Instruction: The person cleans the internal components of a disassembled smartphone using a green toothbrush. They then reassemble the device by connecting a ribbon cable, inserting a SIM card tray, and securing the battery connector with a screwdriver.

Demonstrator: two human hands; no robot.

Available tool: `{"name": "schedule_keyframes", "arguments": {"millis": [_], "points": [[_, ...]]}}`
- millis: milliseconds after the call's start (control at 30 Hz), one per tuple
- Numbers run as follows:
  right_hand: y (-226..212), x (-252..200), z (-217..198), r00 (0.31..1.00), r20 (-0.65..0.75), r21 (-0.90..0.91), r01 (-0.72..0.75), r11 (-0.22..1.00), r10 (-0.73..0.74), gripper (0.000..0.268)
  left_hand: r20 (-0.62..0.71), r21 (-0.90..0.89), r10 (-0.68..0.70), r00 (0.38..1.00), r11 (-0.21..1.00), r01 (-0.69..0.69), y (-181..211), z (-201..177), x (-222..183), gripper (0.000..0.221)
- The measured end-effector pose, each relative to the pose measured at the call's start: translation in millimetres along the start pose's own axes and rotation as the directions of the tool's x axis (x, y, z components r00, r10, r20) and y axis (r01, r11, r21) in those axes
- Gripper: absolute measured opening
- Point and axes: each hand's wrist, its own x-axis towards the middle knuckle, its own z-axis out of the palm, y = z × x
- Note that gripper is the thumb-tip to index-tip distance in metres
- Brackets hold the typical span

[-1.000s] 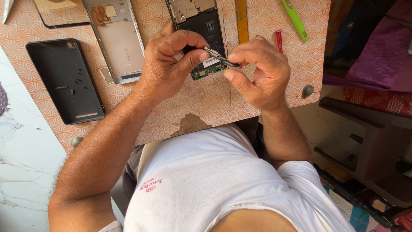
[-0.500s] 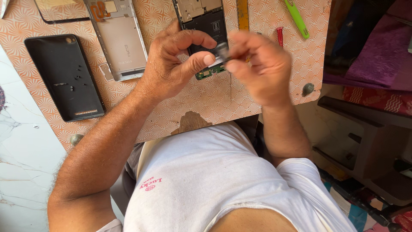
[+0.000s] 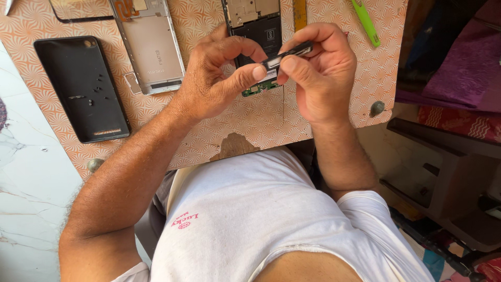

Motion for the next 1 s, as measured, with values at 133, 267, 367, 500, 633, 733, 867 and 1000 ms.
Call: {"name": "schedule_keyframes", "arguments": {"millis": [133,267,367,500,633,733,867,1000], "points": [[0,-1,1,0.999,0.027,-0.156,0.042,0.987,-0.039,0.03,-0.003,0.027,-0.023,1.0,0.999,0.023,-4,4,1,0.037],[-7,6,3,0.965,0.162,-0.359,0.251,0.899,-0.205,0.035,-0.023,0.046,-0.027,0.999,0.999,0.028,-5,2,1,0.029],[-22,10,-3,0.918,0.278,-0.547,0.392,0.74,-0.281,0.037,-0.008,0.054,-0.024,1.0,0.998,0.024,-6,1,1,0.028],[-39,11,-15,0.871,0.431,-0.729,0.49,0.478,-0.237,0.032,0.013,0.063,0.049,0.999,0.997,-0.049,-8,2,1,0.028],[-43,12,-18,0.847,0.481,-0.778,0.531,0.336,-0.225,0.029,0.026,0.064,0.031,0.999,0.997,-0.033,-9,4,2,0.029],[-45,11,-19,0.846,0.486,-0.794,0.533,0.292,-0.221,0.028,0.042,0.002,-0.074,0.996,0.997,0.074,-8,4,1,0.028],[-45,15,-28,0.873,0.428,-0.724,0.487,0.489,-0.234,0.025,0.035,-0.055,-0.126,0.991,0.99,0.128,-9,0,5,0.02],[-39,6,-35,0.955,0.23,-0.564,0.288,0.774,-0.187,0.026,0.026,-0.461,-0.118,0.993,0.88,0.117,-12,1,4,0.035]]}}
